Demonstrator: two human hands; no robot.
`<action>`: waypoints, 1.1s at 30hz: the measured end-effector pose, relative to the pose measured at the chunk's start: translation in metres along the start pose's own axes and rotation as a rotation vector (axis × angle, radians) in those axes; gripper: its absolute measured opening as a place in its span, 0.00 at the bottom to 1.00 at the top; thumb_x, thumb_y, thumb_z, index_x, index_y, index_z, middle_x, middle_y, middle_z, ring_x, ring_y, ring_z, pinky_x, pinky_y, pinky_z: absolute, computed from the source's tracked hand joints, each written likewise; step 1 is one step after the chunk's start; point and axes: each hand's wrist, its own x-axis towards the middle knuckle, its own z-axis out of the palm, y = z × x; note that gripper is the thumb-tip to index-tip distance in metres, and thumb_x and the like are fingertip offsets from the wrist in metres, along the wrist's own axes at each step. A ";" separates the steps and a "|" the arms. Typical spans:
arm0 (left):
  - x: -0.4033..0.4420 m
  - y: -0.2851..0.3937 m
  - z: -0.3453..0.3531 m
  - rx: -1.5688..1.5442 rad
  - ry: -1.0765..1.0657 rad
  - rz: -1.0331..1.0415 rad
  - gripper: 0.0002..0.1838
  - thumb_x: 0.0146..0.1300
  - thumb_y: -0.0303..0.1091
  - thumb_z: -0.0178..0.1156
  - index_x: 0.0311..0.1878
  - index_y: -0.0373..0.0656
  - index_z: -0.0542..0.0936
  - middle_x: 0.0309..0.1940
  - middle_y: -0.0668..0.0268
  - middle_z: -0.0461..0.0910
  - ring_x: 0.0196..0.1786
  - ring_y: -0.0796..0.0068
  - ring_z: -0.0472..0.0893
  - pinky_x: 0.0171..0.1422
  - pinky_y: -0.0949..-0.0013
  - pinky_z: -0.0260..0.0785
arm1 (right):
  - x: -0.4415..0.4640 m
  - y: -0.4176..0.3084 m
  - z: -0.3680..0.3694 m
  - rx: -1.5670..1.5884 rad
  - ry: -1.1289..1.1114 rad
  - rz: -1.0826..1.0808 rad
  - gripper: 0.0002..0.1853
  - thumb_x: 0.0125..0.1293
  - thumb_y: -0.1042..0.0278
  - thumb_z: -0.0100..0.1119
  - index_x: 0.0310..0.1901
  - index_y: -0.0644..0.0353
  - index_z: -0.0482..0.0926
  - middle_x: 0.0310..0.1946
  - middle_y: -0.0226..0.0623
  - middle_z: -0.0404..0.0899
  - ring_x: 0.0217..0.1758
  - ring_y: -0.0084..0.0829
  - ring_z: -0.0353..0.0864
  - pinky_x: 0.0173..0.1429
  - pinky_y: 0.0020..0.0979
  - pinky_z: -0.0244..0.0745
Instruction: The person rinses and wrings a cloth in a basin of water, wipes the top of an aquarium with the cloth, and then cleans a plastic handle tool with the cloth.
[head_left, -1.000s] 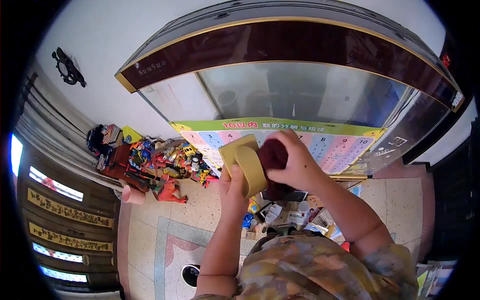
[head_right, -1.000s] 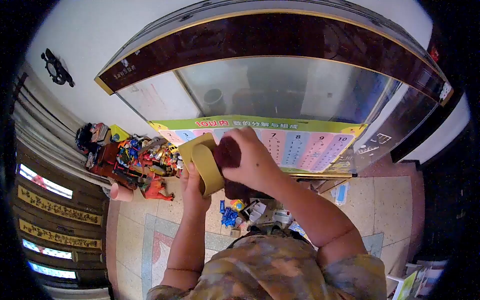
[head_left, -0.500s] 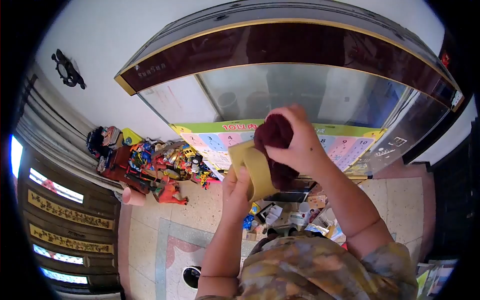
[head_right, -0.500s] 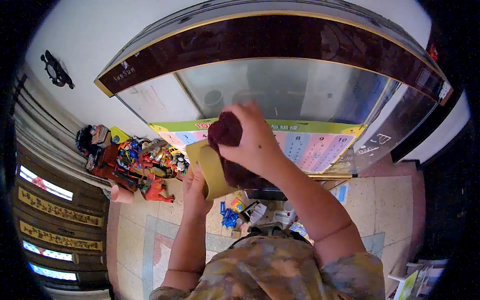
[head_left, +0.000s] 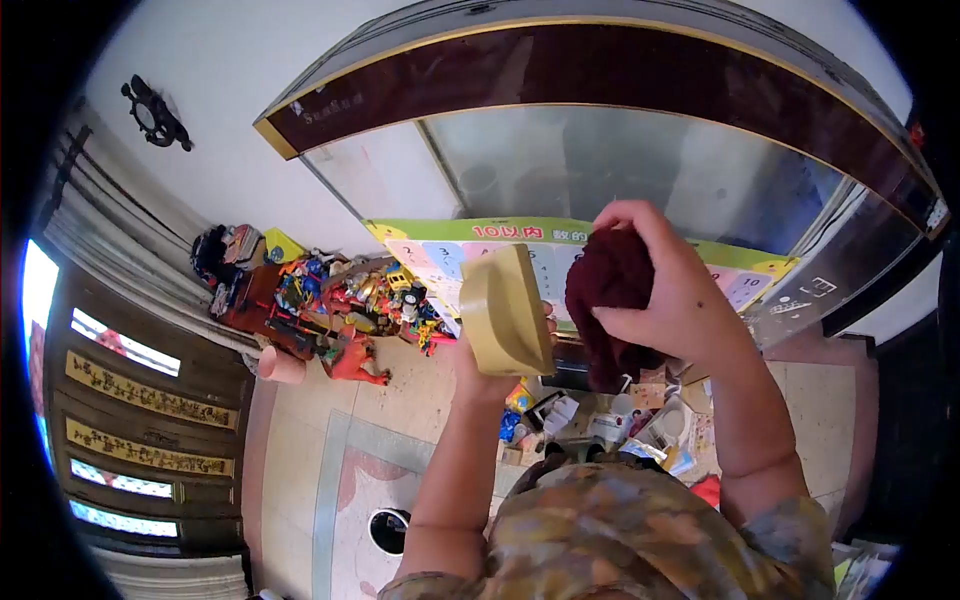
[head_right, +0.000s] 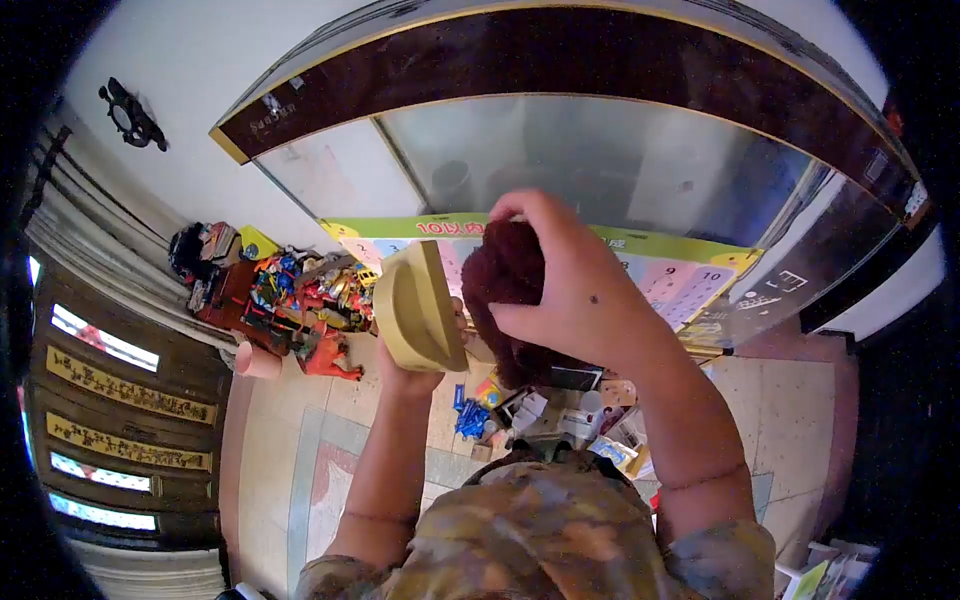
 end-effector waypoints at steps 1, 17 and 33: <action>-0.001 -0.001 0.002 0.001 0.007 0.002 0.28 0.61 0.49 0.40 0.57 0.37 0.61 0.44 0.46 0.71 0.44 0.54 0.75 0.46 0.56 0.70 | 0.000 -0.001 0.001 0.005 -0.005 0.003 0.26 0.38 0.76 0.62 0.44 0.58 0.65 0.39 0.34 0.68 0.45 0.27 0.69 0.50 0.27 0.65; -0.014 0.005 0.033 0.581 0.290 0.329 0.19 0.64 0.39 0.46 0.54 0.37 0.65 0.46 0.62 0.72 0.45 0.73 0.74 0.47 0.70 0.68 | -0.001 0.007 0.047 -0.108 0.026 -0.138 0.19 0.38 0.74 0.64 0.36 0.54 0.72 0.36 0.37 0.67 0.38 0.38 0.73 0.42 0.32 0.70; -0.009 0.027 -0.002 0.123 -0.065 0.169 0.31 0.60 0.52 0.39 0.59 0.38 0.59 0.48 0.49 0.69 0.47 0.56 0.73 0.51 0.56 0.67 | 0.001 0.008 0.011 -0.498 -0.344 -0.357 0.19 0.38 0.73 0.64 0.37 0.52 0.72 0.36 0.36 0.67 0.39 0.38 0.73 0.40 0.34 0.70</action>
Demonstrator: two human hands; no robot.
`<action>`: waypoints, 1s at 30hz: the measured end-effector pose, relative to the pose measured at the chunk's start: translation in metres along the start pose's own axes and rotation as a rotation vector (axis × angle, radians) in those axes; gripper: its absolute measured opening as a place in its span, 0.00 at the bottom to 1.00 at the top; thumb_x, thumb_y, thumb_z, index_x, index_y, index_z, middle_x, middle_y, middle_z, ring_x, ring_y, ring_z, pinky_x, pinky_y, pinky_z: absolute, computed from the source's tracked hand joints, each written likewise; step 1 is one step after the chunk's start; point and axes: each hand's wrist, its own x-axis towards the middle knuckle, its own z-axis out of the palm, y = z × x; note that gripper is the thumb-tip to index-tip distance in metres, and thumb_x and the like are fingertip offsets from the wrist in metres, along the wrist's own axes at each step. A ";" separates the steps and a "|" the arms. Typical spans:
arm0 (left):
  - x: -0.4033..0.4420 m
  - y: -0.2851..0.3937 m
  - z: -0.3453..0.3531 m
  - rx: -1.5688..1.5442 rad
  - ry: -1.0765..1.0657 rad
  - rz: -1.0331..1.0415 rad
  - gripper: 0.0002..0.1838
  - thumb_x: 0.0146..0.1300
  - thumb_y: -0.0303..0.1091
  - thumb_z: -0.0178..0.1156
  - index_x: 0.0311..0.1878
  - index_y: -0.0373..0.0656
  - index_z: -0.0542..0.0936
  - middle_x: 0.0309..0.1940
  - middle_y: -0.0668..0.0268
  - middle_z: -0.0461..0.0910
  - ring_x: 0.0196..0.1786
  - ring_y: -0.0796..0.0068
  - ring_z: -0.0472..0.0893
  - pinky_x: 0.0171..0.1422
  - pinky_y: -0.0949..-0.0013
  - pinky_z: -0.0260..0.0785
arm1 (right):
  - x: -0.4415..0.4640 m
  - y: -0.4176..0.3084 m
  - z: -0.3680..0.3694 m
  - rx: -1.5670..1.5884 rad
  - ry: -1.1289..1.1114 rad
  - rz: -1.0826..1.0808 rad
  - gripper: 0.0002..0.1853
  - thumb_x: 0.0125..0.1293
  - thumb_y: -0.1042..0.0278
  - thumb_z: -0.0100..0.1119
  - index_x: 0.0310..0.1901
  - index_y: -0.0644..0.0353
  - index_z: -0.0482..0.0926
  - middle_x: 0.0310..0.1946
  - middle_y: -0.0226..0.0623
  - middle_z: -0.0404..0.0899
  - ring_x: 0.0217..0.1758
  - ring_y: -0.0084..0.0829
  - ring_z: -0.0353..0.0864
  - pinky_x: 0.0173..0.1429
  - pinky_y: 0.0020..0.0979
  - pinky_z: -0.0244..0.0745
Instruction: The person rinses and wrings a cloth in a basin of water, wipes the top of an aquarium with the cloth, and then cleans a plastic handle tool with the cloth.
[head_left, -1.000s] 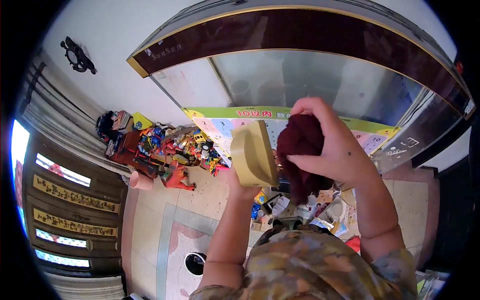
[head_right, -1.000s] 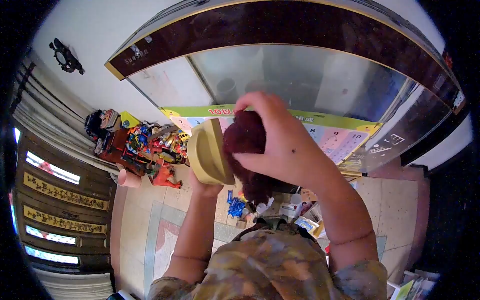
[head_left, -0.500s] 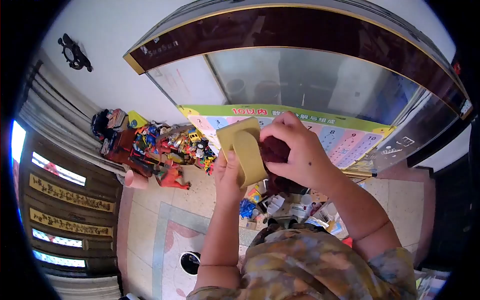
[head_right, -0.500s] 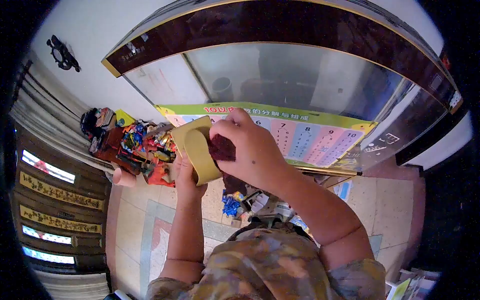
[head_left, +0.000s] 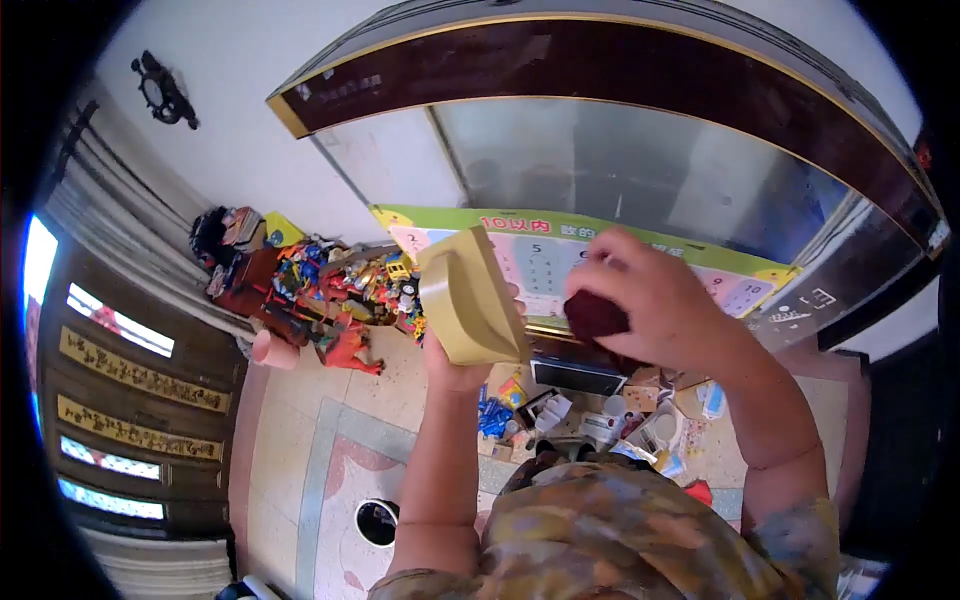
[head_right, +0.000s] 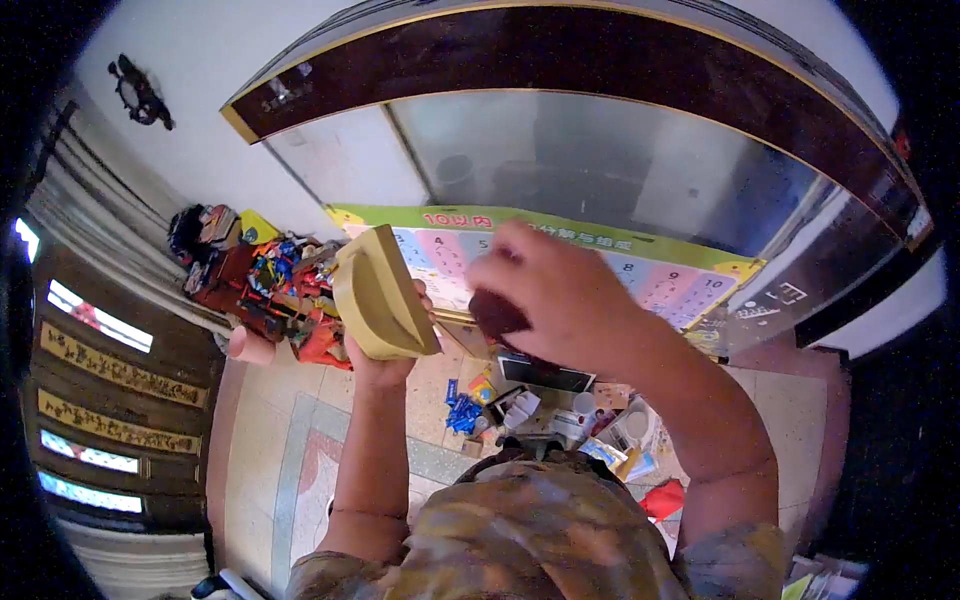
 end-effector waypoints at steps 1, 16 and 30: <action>-0.001 0.001 0.001 0.008 0.011 0.011 0.31 0.60 0.52 0.39 0.59 0.38 0.59 0.48 0.49 0.69 0.47 0.56 0.73 0.51 0.56 0.67 | 0.000 -0.001 -0.006 0.093 0.112 0.032 0.20 0.38 0.72 0.64 0.37 0.52 0.72 0.36 0.37 0.67 0.38 0.40 0.73 0.40 0.35 0.70; -0.005 -0.001 0.037 0.474 0.257 0.208 0.19 0.63 0.38 0.48 0.52 0.37 0.66 0.44 0.64 0.73 0.46 0.74 0.74 0.48 0.71 0.67 | 0.024 -0.032 0.019 0.155 0.341 0.142 0.22 0.37 0.73 0.66 0.36 0.54 0.68 0.36 0.38 0.67 0.39 0.41 0.73 0.39 0.35 0.71; -0.009 0.020 0.047 0.987 0.138 0.160 0.17 0.63 0.36 0.48 0.51 0.35 0.68 0.42 0.66 0.74 0.44 0.81 0.71 0.49 0.75 0.64 | 0.017 -0.010 -0.001 0.086 0.446 0.208 0.23 0.36 0.79 0.65 0.38 0.54 0.70 0.39 0.38 0.66 0.40 0.40 0.72 0.42 0.32 0.71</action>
